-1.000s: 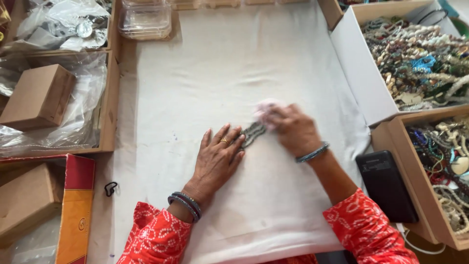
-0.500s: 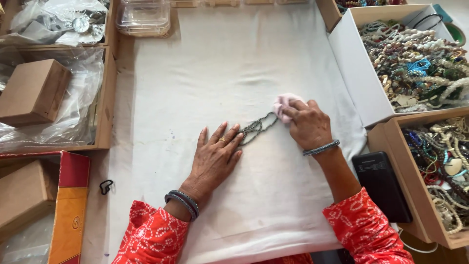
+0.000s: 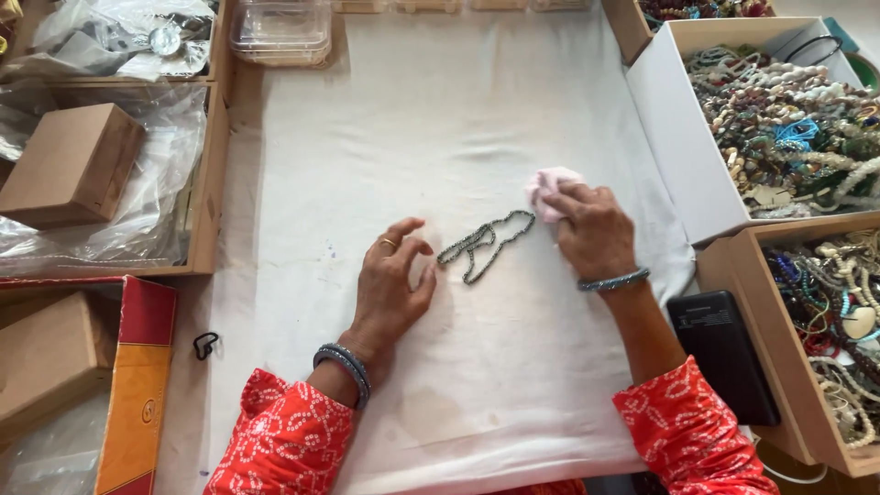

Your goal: The person cleans a silver chain with a pink cloth, then places it into a small plastic bag. They put the bag into a beige drawstring pouch, tie it, and place the pouch into a clear plastic container. Finally, they wipe the container with the cloth and close the lid.

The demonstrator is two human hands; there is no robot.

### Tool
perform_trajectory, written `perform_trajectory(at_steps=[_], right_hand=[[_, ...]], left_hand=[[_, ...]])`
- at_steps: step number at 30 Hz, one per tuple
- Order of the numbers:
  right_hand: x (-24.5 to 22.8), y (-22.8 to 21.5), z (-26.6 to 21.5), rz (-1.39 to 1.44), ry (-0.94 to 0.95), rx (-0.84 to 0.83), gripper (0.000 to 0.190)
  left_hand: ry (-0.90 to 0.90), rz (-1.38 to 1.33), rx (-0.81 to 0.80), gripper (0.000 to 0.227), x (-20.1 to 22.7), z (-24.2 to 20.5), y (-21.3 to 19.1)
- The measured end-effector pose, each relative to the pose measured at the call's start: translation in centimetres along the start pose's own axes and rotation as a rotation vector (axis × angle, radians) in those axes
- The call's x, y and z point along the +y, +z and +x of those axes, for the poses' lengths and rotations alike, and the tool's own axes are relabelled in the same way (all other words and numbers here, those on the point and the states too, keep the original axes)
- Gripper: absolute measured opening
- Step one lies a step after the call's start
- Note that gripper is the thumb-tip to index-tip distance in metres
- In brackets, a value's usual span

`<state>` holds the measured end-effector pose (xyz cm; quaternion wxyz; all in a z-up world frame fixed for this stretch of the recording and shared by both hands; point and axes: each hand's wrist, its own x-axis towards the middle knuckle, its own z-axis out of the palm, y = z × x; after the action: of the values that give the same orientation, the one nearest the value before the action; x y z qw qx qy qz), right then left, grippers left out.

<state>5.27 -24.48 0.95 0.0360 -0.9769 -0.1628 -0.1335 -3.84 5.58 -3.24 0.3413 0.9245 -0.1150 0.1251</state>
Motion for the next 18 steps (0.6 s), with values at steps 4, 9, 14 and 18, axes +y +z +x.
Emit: perform_trajectory(at_steps=[4, 9, 14, 18], right_hand=[[-6.0, -1.1, -0.7, 0.079, -0.302, 0.074, 0.040], [-6.7, -1.9, -0.7, 0.276, -0.440, -0.018, 0.041], [-4.2, 1.0, -0.7, 0.424, -0.219, 0.015, 0.044], [-6.2, 1.1, -1.1, 0.460, -0.316, 0.064, 0.044]], left_hand=[[0.033, -0.004, 0.042, 0.033, 1.3, 0.3, -0.3], [0.137, 0.172, -0.092, 0.039, 2.3, 0.1, -0.7], [0.153, 0.161, -0.054, 0.039, 3.3, 0.4, -0.4], [0.323, 0.169, -0.023, 0.042, 3.0, 0.2, 0.8]])
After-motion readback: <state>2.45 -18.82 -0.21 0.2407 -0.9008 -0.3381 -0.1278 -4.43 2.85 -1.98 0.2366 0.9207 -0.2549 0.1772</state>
